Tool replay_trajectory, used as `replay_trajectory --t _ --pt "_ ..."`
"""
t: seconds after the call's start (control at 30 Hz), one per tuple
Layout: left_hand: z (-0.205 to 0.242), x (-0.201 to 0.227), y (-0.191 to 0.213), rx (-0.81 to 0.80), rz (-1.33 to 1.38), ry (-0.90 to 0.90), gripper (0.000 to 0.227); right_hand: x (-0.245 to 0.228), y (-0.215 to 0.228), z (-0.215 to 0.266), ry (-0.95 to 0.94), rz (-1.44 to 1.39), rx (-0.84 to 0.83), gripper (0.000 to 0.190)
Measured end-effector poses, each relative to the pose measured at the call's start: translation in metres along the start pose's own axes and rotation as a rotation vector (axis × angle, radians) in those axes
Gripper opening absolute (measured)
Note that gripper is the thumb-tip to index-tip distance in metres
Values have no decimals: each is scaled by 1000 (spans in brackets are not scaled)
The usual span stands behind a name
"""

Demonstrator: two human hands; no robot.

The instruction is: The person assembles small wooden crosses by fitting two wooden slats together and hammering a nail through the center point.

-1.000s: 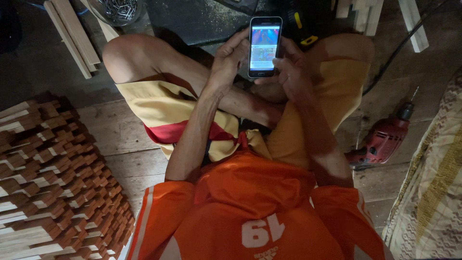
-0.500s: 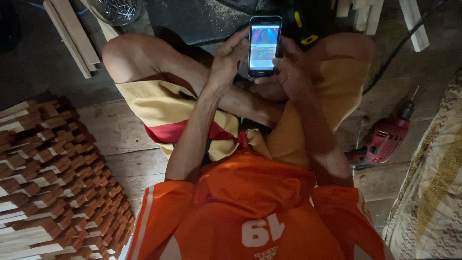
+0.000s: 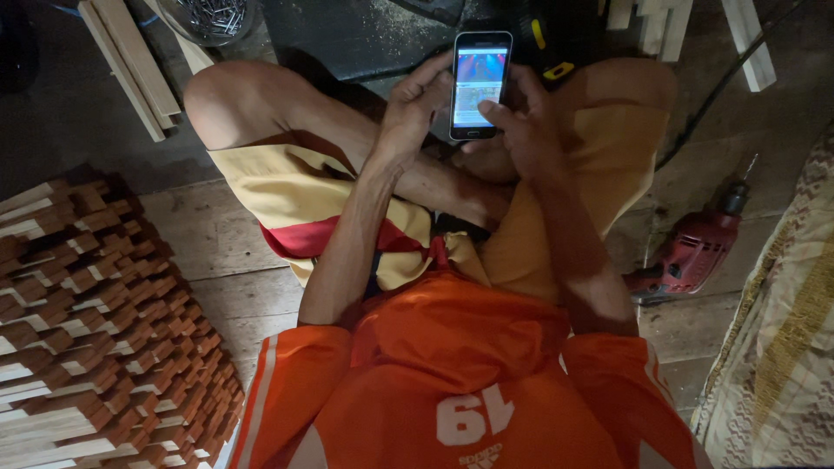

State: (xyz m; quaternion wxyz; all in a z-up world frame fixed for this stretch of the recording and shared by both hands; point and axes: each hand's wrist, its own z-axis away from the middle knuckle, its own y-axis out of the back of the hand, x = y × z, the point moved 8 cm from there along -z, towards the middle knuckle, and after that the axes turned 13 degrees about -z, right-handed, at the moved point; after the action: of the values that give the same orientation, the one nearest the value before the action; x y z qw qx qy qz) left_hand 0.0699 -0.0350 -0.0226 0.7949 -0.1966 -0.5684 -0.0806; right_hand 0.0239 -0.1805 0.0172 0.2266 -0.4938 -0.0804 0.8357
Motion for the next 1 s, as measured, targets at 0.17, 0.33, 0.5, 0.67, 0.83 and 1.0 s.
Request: replay_trajectory --t 0.17,0.33,0.5,0.67,0.83,1.0 --pt "1 1 -3 -48 54 -44 36 -6 -3 2 17 76 -14 42" --pt "-2 -9 1 -24 56 3 38 2 5 -2 16 41 26 38" --pt "0 -3 1 0 23 31 39 5 16 -13 164 220 -74 54" --pt "14 2 -4 44 -98 121 46 -10 3 19 401 604 27 92" --pt "42 18 -41 -3 -134 146 47 -49 1 70 492 664 137 97" --pt "61 78 -98 -303 -217 -219 38 -86 53 135 506 753 679 78"
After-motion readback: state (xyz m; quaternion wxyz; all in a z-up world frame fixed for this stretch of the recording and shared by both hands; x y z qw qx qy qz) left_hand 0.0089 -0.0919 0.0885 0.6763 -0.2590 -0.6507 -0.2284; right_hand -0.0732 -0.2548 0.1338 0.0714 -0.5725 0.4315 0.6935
